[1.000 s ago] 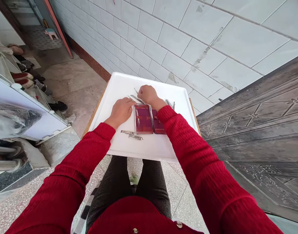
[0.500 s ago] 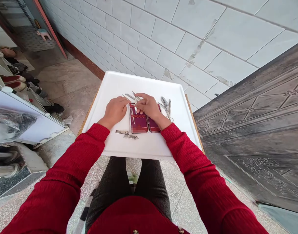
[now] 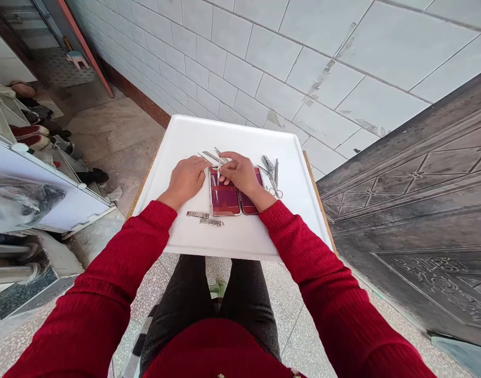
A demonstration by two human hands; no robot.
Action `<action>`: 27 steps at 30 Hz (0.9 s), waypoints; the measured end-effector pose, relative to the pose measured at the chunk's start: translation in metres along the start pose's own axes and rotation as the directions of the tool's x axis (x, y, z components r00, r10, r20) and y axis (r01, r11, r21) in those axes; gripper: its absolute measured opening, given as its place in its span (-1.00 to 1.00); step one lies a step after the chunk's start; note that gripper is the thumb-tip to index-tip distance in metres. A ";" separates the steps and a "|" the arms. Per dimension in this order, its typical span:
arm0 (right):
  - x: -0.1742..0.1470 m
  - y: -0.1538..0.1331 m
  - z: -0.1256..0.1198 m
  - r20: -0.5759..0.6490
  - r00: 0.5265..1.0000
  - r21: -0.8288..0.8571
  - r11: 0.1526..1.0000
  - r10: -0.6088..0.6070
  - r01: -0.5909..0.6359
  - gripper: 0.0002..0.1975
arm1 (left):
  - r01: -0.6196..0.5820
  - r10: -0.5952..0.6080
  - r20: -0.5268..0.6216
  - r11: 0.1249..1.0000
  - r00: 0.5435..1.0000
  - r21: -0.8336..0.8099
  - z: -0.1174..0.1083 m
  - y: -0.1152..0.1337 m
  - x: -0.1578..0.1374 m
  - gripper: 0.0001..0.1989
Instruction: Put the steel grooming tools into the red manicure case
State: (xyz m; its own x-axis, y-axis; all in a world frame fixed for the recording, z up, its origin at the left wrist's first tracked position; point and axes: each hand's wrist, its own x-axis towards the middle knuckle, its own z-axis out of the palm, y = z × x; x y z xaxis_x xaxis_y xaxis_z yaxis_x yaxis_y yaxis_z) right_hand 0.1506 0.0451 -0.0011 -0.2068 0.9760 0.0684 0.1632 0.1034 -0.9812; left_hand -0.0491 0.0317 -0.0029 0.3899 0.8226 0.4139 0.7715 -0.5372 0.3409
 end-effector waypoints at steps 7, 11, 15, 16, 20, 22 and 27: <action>0.000 0.002 0.003 -0.006 1.000 0.025 1.000 -0.003 0.003 -0.58 | -0.003 0.003 0.000 1.000 1.000 0.000 0.000 0.000 0.000 -0.55; 0.001 0.003 0.002 -0.002 1.000 0.024 1.000 0.000 0.001 -0.59 | 0.000 0.000 -0.015 1.000 1.000 -0.005 0.002 -0.001 0.000 -0.54; 0.001 0.006 0.002 0.010 1.000 0.008 1.000 -0.002 0.002 -0.60 | -0.002 0.002 -0.012 1.000 1.000 -0.006 0.002 -0.003 0.000 -0.55; 0.001 0.007 0.002 0.014 1.000 -0.007 1.000 -0.007 0.007 -0.61 | -0.002 0.002 -0.011 1.000 1.000 -0.007 0.002 -0.003 0.000 -0.55; 0.000 0.007 0.000 0.012 0.999 -0.158 0.987 -0.039 0.041 -0.65 | -0.005 0.005 -0.007 1.000 1.000 -0.009 0.002 -0.003 0.000 -0.55; 0.000 0.004 -0.001 0.001 0.997 -0.298 0.952 -0.076 0.072 -0.65 | 0.002 -0.002 -0.007 1.000 1.000 -0.006 0.002 -0.003 0.000 -0.54; -0.005 -0.003 -0.001 -0.023 0.978 -0.575 0.803 -0.206 0.156 -0.61 | 0.006 -0.006 -0.001 1.000 1.000 0.008 0.003 -0.004 0.000 -0.53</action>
State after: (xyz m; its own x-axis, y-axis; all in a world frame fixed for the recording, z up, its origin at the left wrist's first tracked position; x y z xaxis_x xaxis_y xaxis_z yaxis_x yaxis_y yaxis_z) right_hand 0.1520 0.0403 0.0016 -0.2137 0.9378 0.2735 0.6536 0.3453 -0.6735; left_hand -0.0502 0.0341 -0.0070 0.3849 0.8255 0.4128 0.7775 -0.5310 0.3368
